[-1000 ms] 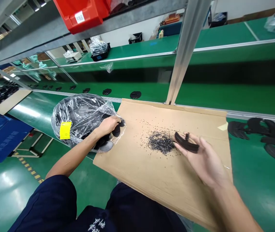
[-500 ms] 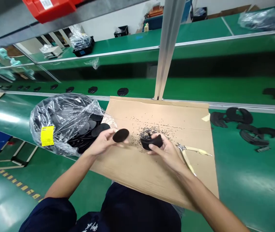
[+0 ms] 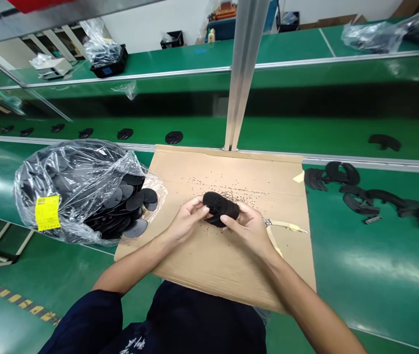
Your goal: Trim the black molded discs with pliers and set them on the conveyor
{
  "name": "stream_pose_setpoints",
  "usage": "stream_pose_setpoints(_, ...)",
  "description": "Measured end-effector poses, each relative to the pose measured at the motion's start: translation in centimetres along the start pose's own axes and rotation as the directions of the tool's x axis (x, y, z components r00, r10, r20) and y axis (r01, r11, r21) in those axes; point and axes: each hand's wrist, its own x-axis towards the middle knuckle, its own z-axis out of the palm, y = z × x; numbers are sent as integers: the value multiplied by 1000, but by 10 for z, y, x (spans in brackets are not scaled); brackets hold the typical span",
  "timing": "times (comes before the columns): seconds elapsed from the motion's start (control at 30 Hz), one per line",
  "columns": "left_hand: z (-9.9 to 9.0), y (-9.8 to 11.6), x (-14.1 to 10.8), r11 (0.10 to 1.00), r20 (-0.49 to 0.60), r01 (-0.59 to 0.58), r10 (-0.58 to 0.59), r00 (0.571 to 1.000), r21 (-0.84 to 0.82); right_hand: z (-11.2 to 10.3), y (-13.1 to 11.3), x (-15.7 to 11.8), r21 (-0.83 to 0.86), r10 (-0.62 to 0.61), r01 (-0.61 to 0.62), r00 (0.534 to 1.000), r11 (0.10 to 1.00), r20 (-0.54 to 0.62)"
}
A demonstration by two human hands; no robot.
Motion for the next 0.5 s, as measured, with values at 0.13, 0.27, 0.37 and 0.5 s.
stream_pose_setpoints(0.13, -10, 4, 17, 988, -132, -103, 118, 984, 112, -7, 5, 0, 30, 0, 4, 992, 1000, -125)
stream_pose_setpoints(0.27, -12, 8, 23, 938, -107, -229, 264, 958, 261, -12, 10, 3, 26, -13, 17, 988, 1000, -155)
stream_pose_setpoints(0.37, -3, 3, 19, 873, -46, -275, 320, 946, 403, -10, 12, 2, -19, 3, -5, 992, 1000, -125)
stream_pose_setpoints(0.5, 5, -5, 15, 753, 3, -330, 399, 917, 570, -6, 15, -1, -90, 16, -26, 993, 996, -120)
